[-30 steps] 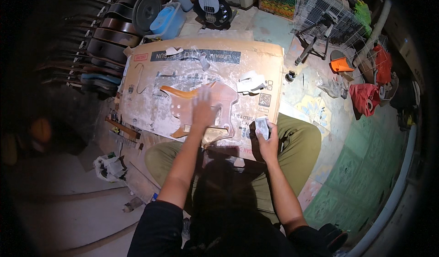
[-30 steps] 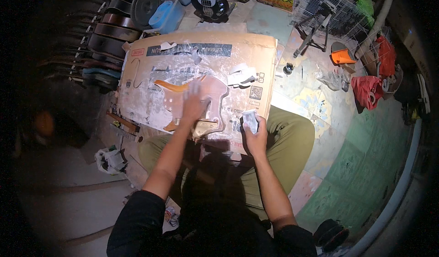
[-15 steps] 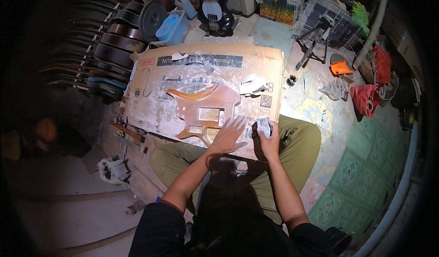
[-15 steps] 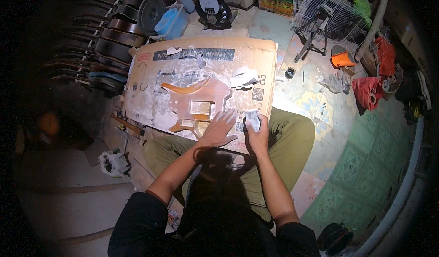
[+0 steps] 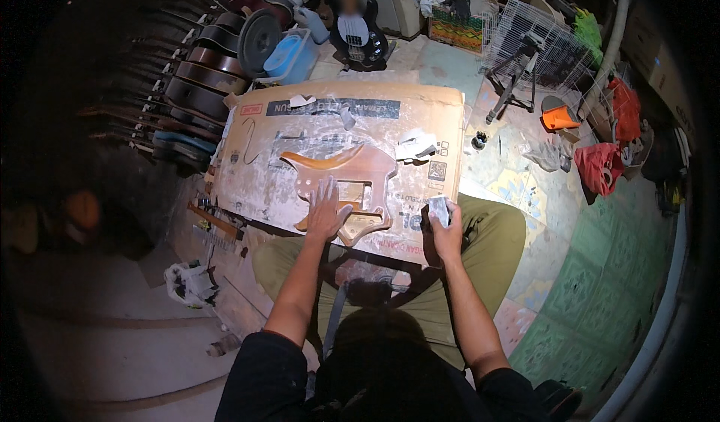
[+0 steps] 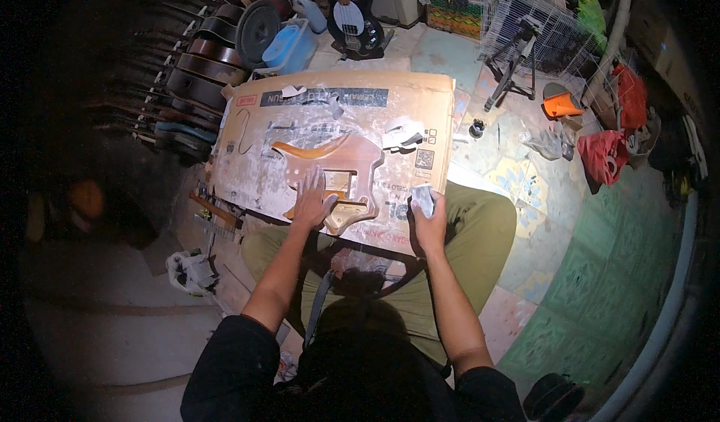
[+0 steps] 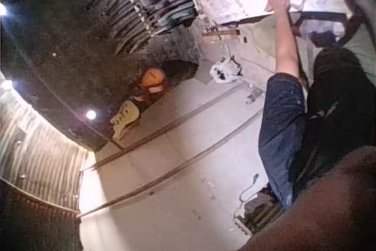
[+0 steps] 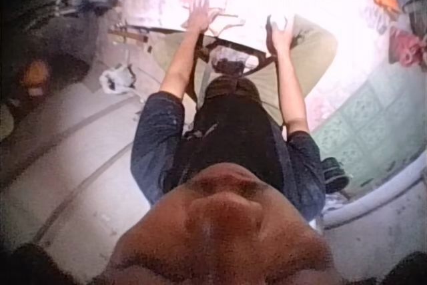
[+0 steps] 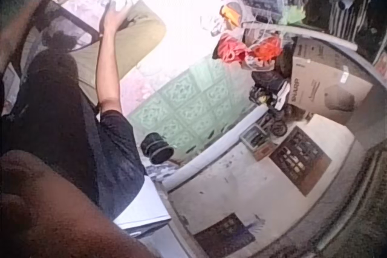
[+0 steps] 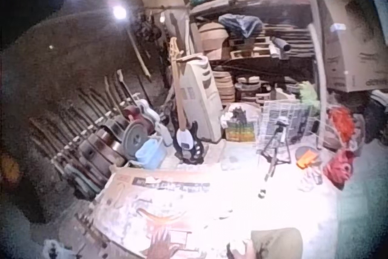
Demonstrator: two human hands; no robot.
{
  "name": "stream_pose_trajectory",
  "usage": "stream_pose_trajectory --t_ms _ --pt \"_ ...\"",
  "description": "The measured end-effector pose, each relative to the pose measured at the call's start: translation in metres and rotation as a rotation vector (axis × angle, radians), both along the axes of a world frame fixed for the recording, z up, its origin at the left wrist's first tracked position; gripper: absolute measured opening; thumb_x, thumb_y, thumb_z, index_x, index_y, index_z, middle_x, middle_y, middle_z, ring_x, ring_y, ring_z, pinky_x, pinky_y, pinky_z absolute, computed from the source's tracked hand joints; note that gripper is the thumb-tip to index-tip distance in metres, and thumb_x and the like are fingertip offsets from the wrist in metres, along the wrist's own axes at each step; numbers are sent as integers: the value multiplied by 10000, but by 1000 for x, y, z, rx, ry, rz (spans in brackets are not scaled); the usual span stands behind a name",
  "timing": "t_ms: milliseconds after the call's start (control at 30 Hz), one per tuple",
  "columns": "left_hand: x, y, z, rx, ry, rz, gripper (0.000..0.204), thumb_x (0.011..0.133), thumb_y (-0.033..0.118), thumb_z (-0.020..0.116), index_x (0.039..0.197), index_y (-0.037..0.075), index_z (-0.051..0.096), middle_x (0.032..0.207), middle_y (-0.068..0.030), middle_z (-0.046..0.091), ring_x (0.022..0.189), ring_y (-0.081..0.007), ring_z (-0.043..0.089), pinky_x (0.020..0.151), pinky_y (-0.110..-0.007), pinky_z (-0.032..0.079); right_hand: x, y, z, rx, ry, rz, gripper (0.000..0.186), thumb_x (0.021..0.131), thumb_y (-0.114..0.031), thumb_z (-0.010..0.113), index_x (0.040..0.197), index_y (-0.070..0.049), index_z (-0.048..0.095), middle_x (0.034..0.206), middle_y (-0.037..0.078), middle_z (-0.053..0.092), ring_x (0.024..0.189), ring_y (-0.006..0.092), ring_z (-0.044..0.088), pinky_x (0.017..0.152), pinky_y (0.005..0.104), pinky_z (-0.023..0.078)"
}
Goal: The person sands the surface of a wooden guitar body using a cloth and a sanding block, moving the tools across the front and sides of the instrument.
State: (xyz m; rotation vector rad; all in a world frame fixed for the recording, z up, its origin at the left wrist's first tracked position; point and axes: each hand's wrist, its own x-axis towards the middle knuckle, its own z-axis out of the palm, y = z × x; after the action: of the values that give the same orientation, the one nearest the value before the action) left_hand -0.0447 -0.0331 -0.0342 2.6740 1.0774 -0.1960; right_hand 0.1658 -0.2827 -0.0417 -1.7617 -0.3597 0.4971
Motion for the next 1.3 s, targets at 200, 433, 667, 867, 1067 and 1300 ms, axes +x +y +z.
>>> stream_pose_trajectory --t_ms 200,433,667,867,1067,1300 --pt "-2 14 -23 73 -91 221 962 952 586 542 1591 -48 204 1676 -242 162 1560 -390 126 1268 -512 91 -1 3 0 63 48 -9 458 914 -101 720 1316 -7 522 1258 170 631 1183 255 596 1038 362 444" --pt "14 64 -14 -13 -25 622 1128 904 749 500 1585 -82 158 1676 -266 124 1569 -383 75 1275 -478 56 -1 3 -3 -4 34 -23 470 902 -120 742 1302 -7 524 1251 171 632 1177 255 598 1030 363 447" --pt "110 -23 -9 55 -109 -21 1169 778 756 648 1530 -80 328 1609 -297 295 1527 -430 212 1265 -509 125 -7 12 -4 55 78 -7 465 897 -120 741 1292 -7 526 1244 176 626 1181 249 591 1025 361 449" --pt "141 -42 6 -85 -134 -541 1121 787 734 647 1521 -65 367 1637 -247 277 1533 -395 220 1268 -502 125 -3 6 -12 75 65 -11 490 897 -116 742 1318 -3 518 1262 154 622 1187 234 579 1042 354 438" --pt "91 32 -23 34 -169 51 992 884 658 610 1531 -48 353 1631 -267 269 1531 -393 224 1261 -506 122 -1 9 3 41 118 -45 494 895 -106 742 1321 1 516 1265 148 616 1188 222 572 1045 346 432" --pt "130 -8 -19 41 -123 106 983 884 639 628 1511 -74 371 1584 -309 330 1513 -428 253 1255 -526 127 0 13 4 89 128 -44 476 897 -90 736 1307 10 515 1251 146 603 1182 226 562 1049 349 426"
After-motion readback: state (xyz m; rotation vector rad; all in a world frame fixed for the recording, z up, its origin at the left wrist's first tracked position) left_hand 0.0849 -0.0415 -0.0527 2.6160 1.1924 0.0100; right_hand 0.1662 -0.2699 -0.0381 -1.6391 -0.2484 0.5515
